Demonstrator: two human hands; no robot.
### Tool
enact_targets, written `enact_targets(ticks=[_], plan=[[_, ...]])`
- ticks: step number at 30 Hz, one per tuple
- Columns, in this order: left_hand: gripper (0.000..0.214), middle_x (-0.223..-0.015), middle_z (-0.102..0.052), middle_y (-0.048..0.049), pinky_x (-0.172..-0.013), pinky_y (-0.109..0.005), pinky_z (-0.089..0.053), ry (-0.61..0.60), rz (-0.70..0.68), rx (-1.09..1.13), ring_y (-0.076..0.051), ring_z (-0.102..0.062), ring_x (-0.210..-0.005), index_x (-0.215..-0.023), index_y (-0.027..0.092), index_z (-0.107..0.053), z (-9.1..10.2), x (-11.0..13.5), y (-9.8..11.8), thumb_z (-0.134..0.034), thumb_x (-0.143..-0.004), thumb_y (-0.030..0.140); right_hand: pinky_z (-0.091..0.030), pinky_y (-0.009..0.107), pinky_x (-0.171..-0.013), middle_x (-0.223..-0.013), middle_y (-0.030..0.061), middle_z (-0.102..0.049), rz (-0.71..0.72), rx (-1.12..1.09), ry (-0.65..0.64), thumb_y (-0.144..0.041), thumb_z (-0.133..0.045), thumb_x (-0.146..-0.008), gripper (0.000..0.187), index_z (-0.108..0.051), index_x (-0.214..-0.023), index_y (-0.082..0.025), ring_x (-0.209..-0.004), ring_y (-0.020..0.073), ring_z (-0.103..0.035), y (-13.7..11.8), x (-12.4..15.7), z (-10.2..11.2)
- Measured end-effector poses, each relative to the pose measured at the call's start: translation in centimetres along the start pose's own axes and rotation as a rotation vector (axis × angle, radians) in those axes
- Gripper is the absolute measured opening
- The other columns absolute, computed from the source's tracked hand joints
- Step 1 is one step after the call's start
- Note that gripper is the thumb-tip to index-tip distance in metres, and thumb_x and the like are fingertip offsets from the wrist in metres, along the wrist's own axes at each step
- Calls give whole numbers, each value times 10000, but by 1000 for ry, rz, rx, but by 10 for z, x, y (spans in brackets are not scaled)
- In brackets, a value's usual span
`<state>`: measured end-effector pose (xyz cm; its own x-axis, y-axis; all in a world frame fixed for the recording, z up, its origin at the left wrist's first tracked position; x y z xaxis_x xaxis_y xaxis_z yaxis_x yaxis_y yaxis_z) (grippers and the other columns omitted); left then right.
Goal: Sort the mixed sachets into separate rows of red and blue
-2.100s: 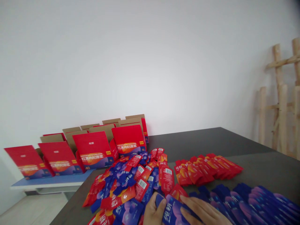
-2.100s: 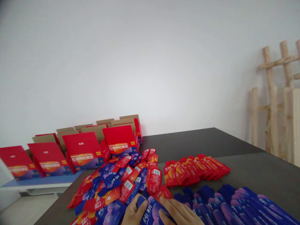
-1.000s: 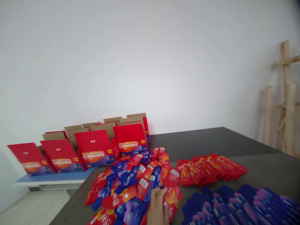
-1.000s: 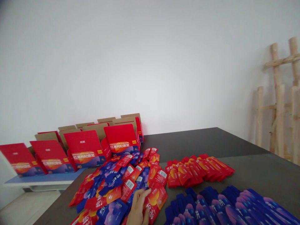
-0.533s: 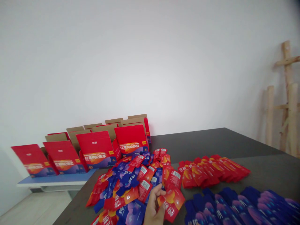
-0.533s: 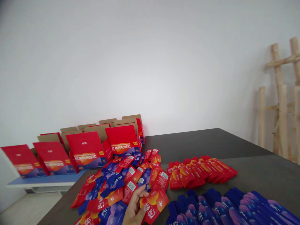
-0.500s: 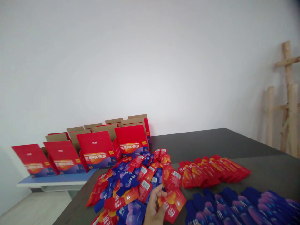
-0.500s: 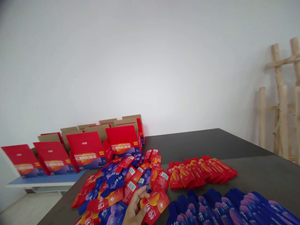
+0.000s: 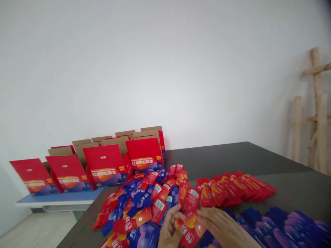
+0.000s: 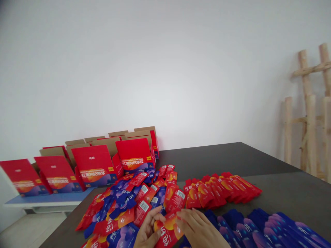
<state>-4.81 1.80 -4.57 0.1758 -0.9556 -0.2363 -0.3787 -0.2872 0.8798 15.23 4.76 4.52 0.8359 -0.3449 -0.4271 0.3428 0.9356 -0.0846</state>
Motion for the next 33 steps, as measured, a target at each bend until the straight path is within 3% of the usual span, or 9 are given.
enact_targets(ticks=[5,9,12,18,21,24,26,30,33], plan=[[541,-887,-598,-7,-584,-209,-402,-28,21,35,-83,-513,-612,-1151,273,-624,-7,1,13,-806,-658,404,-372,456,-1060,-1363,153,-531,-333,-288,-141,-236,-518,-848,480,-539,-1314,-122,-1263,272,-480,17,-29,-12],[580,-893,-601,-15,-606,-224,-410,-19,1,-63,-103,-518,-639,-1192,267,-603,-9,3,26,-784,-671,446,-364,389,-1060,-1327,143,-568,-505,-567,-138,-230,-489,-829,513,-516,-1329,-117,-1241,241,-505,27,-41,-19],[593,-928,-614,-33,-625,-239,-417,12,-5,-168,-123,-531,-669,-1201,252,-596,-6,5,32,-746,-686,504,-410,325,-1009,-1231,96,-643,-532,-767,-109,-156,-492,-747,524,-559,-1266,-132,-1184,214,-554,24,-40,-20],[481,-900,-653,-26,-623,-250,-427,324,13,-492,-125,-519,-625,-1074,208,-640,13,5,39,-703,-699,503,-447,303,-941,-1119,46,-694,-516,-738,-40,-126,-528,-675,417,-663,-1063,-195,-1050,212,-623,-1,-24,-27],[555,-921,-667,-25,-627,-241,-469,412,74,-325,-130,-581,-663,-1028,204,-625,13,2,34,-785,-602,521,-444,317,-949,-1083,34,-703,-573,-740,8,-193,-506,-756,332,-680,-1038,-216,-1049,215,-624,-7,-19,-30],[640,-704,-654,2,-440,-210,-432,363,279,-59,-120,-566,-503,-982,186,-600,6,2,17,-790,-547,614,-454,342,-946,-1054,33,-705,-645,-726,95,-291,-446,-838,323,-685,-1047,-230,-1061,229,-621,-9,-19,-26],[618,-567,-608,27,-352,-191,-364,303,345,-32,-97,-496,-380,-918,164,-607,2,4,9,-781,-556,633,-457,350,-949,-1072,35,-703,-646,-724,114,-346,-438,-860,340,-685,-1067,-236,-1080,235,-614,-10,-20,-23],[541,-505,-586,36,-363,-199,-380,319,233,-187,-99,-496,-364,-739,157,-607,1,4,12,-812,-525,609,-438,317,-980,-1180,57,-675,-559,-813,5,-388,-434,-886,388,-667,-1142,-212,-1120,213,-596,-12,-17,-23],[552,-577,-648,11,-511,-272,-497,328,151,-211,-170,-606,-499,-805,159,-651,-4,3,17,-813,-519,601,-387,316,-1039,-1334,85,-569,-557,-827,-113,-370,-465,-857,488,-576,-1290,-173,-1219,211,-527,-8,-13,-29]])
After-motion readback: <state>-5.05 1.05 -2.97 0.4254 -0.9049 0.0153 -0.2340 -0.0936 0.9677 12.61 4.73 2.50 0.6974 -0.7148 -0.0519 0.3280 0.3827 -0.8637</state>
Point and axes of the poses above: each hand's wrist, its own x-axis away from the middle knuckle, its own z-axis out of the back of the hand, y = z × x, the point moved 3 cm from there along -x, towards the middle knuckle
